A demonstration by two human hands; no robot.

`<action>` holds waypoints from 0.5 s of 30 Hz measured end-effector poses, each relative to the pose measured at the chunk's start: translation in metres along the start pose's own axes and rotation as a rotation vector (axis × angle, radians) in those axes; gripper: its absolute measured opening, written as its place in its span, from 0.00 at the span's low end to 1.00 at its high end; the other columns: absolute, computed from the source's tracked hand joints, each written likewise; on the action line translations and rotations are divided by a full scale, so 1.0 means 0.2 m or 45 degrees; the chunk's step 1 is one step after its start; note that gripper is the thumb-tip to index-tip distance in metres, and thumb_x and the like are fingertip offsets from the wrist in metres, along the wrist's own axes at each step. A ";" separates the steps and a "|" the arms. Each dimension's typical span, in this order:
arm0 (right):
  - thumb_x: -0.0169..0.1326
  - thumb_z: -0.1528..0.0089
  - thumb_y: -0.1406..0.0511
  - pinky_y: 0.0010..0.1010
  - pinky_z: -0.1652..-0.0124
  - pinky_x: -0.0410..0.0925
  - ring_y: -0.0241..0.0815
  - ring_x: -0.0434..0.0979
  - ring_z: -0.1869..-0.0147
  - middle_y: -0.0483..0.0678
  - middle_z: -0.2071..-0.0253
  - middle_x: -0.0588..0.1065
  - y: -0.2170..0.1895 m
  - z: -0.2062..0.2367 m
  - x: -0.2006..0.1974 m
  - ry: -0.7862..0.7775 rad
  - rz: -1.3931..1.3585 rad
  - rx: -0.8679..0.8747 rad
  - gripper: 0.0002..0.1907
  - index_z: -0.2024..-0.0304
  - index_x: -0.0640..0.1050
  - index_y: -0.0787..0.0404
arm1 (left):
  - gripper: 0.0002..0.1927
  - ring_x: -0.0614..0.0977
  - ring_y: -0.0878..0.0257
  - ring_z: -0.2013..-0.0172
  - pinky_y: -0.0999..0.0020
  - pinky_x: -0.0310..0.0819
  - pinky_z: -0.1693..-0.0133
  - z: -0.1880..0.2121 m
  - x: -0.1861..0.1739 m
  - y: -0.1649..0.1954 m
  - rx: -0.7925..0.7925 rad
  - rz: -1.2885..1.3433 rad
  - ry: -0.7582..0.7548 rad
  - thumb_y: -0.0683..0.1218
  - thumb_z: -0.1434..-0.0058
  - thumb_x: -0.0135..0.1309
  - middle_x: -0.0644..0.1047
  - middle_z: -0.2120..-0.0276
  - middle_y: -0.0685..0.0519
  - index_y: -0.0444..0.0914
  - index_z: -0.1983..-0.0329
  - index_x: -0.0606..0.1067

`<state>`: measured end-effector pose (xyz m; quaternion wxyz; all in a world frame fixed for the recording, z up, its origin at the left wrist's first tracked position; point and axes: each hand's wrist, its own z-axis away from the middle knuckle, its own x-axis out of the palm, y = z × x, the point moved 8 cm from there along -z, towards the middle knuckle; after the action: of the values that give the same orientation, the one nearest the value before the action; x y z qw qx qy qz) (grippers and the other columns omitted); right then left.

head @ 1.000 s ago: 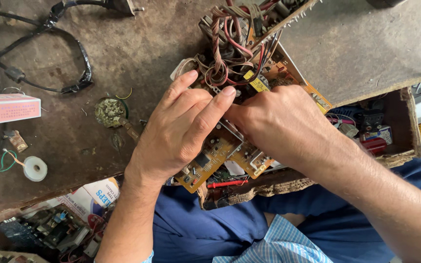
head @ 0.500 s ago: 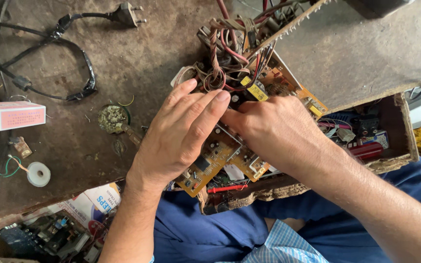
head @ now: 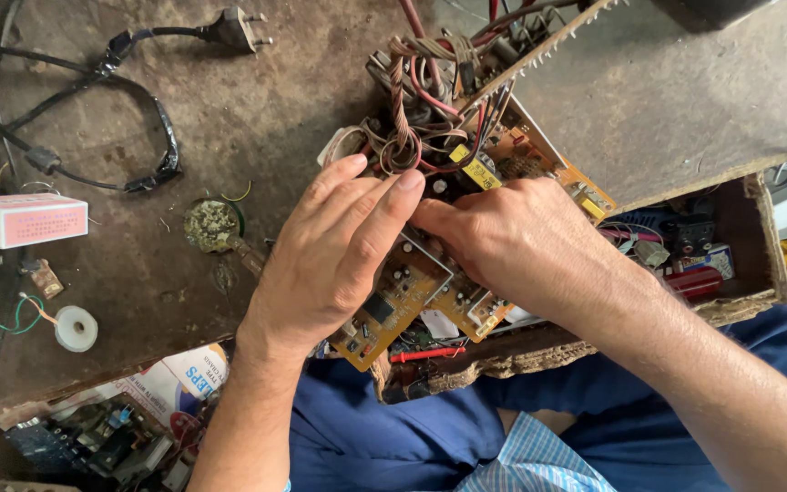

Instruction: The person sits on the floor and uses a soldering iron to solder a small component onto a circuit board. They then use a screwdriver to tighten a screw on the board and adjust wires.

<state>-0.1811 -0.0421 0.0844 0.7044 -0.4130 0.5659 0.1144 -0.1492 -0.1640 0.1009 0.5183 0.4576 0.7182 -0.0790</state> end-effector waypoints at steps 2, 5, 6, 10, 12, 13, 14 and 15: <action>0.60 0.44 0.69 0.39 0.79 0.69 0.46 0.79 0.79 0.48 0.81 0.76 0.00 0.00 -0.01 0.023 0.003 0.002 0.21 0.46 0.78 0.58 | 0.35 0.80 0.51 0.42 0.46 0.69 0.32 0.00 0.00 0.00 -0.008 0.004 -0.003 0.35 0.25 0.52 0.76 0.44 0.45 0.39 0.22 0.48; 0.60 0.42 0.68 0.40 0.80 0.69 0.47 0.79 0.79 0.48 0.84 0.75 0.01 0.00 -0.01 0.021 0.006 0.027 0.22 0.44 0.78 0.57 | 0.35 0.80 0.52 0.42 0.48 0.68 0.33 0.00 0.01 0.00 -0.002 -0.001 0.003 0.35 0.25 0.52 0.77 0.44 0.45 0.40 0.23 0.48; 0.60 0.42 0.68 0.40 0.80 0.69 0.47 0.79 0.80 0.48 0.84 0.75 0.02 0.00 -0.01 0.011 0.004 0.040 0.22 0.43 0.77 0.57 | 0.35 0.80 0.52 0.42 0.48 0.68 0.34 -0.01 0.00 0.00 0.006 0.005 0.010 0.35 0.25 0.52 0.77 0.44 0.45 0.40 0.22 0.47; 0.59 0.43 0.69 0.40 0.80 0.70 0.47 0.79 0.80 0.48 0.83 0.76 0.01 -0.01 0.00 -0.034 0.046 0.036 0.23 0.43 0.77 0.56 | 0.35 0.80 0.52 0.43 0.48 0.68 0.33 -0.01 0.01 0.00 0.004 0.009 0.003 0.35 0.25 0.52 0.77 0.44 0.45 0.40 0.22 0.47; 0.59 0.42 0.69 0.39 0.80 0.69 0.46 0.79 0.79 0.47 0.81 0.77 0.01 -0.01 -0.01 -0.019 0.002 0.015 0.23 0.43 0.77 0.57 | 0.35 0.81 0.52 0.44 0.46 0.69 0.31 -0.01 0.01 0.00 -0.014 -0.003 -0.019 0.35 0.25 0.52 0.77 0.46 0.46 0.39 0.23 0.48; 0.59 0.43 0.69 0.39 0.80 0.70 0.46 0.79 0.79 0.47 0.81 0.77 0.01 -0.01 -0.01 -0.045 -0.002 0.037 0.25 0.42 0.76 0.57 | 0.35 0.81 0.52 0.44 0.45 0.69 0.30 0.00 0.01 0.00 -0.026 -0.008 -0.029 0.34 0.25 0.52 0.77 0.47 0.46 0.39 0.23 0.48; 0.59 0.45 0.69 0.39 0.79 0.70 0.46 0.80 0.79 0.47 0.80 0.78 0.01 -0.01 0.00 -0.069 -0.004 0.058 0.26 0.42 0.76 0.56 | 0.36 0.81 0.52 0.44 0.46 0.69 0.31 -0.01 0.01 0.00 -0.022 0.004 -0.017 0.34 0.25 0.52 0.77 0.46 0.46 0.40 0.22 0.48; 0.59 0.46 0.70 0.39 0.79 0.70 0.47 0.80 0.79 0.47 0.80 0.78 0.02 -0.01 0.00 -0.088 -0.003 0.080 0.28 0.42 0.76 0.56 | 0.36 0.81 0.53 0.43 0.48 0.68 0.32 -0.01 0.01 0.00 -0.014 0.013 -0.004 0.35 0.25 0.52 0.77 0.45 0.46 0.40 0.22 0.47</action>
<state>-0.1858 -0.0415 0.0820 0.7362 -0.3872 0.5440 0.1101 -0.1501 -0.1623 0.1001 0.5223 0.4582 0.7155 -0.0731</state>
